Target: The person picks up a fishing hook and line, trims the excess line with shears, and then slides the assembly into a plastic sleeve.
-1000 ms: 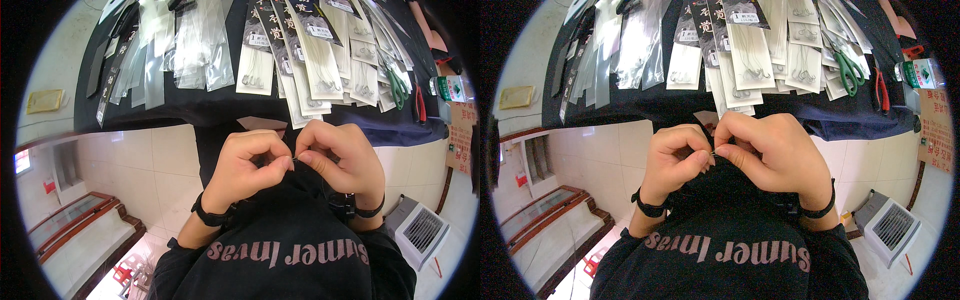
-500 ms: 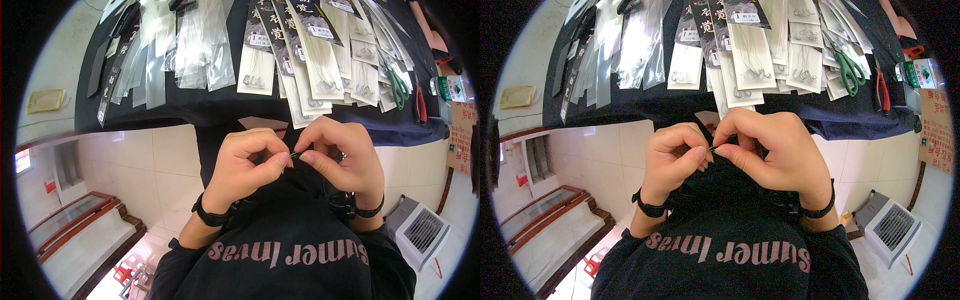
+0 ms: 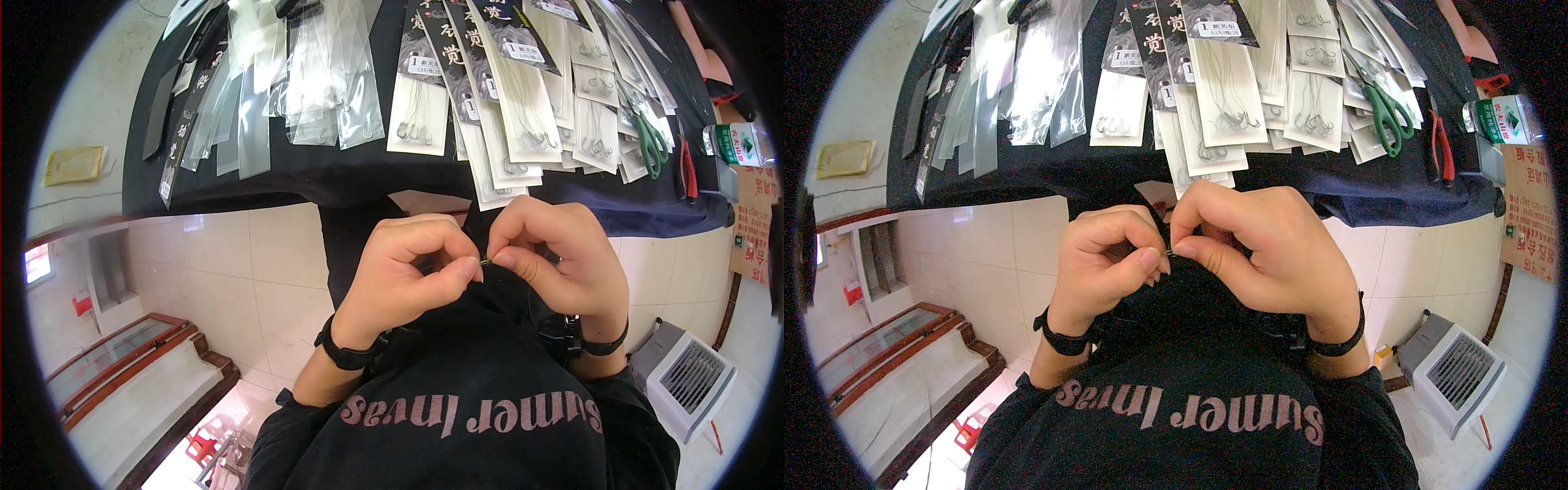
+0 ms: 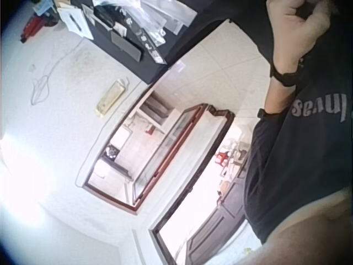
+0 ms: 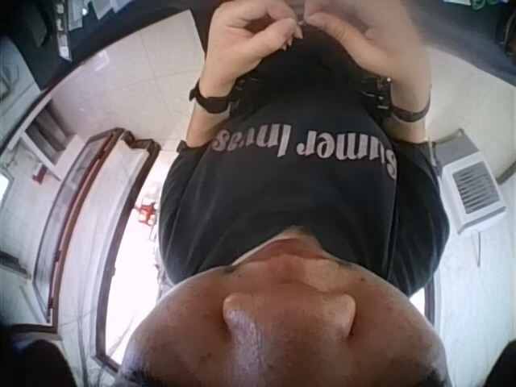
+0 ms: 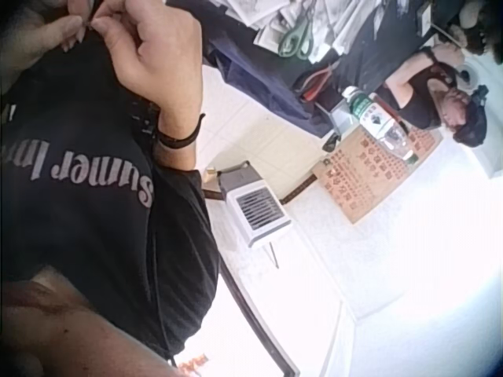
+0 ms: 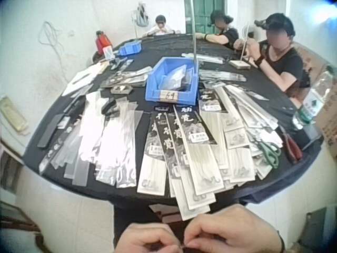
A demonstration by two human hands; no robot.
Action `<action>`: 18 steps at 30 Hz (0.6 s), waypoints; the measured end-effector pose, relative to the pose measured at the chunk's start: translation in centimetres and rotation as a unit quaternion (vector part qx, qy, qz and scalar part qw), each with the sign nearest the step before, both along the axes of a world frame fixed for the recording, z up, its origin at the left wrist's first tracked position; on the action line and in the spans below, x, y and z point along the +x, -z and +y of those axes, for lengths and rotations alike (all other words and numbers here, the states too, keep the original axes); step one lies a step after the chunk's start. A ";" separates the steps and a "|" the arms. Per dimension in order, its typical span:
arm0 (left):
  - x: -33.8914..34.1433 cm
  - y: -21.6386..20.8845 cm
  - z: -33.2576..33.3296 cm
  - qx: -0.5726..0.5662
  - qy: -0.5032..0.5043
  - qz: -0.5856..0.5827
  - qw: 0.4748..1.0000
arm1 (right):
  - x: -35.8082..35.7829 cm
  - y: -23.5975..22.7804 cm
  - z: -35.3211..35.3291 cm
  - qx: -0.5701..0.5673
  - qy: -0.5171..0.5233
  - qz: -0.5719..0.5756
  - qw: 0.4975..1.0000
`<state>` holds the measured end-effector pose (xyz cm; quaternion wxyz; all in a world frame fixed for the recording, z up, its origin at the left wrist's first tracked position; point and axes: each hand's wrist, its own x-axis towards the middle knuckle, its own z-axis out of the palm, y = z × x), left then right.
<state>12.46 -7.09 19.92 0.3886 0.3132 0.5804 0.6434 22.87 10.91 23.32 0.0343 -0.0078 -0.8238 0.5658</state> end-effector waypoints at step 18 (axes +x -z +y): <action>-0.3 0.0 0.2 0.023 0.048 0.047 0.997 | -0.1 0.0 -0.1 0.034 -0.013 -0.014 0.999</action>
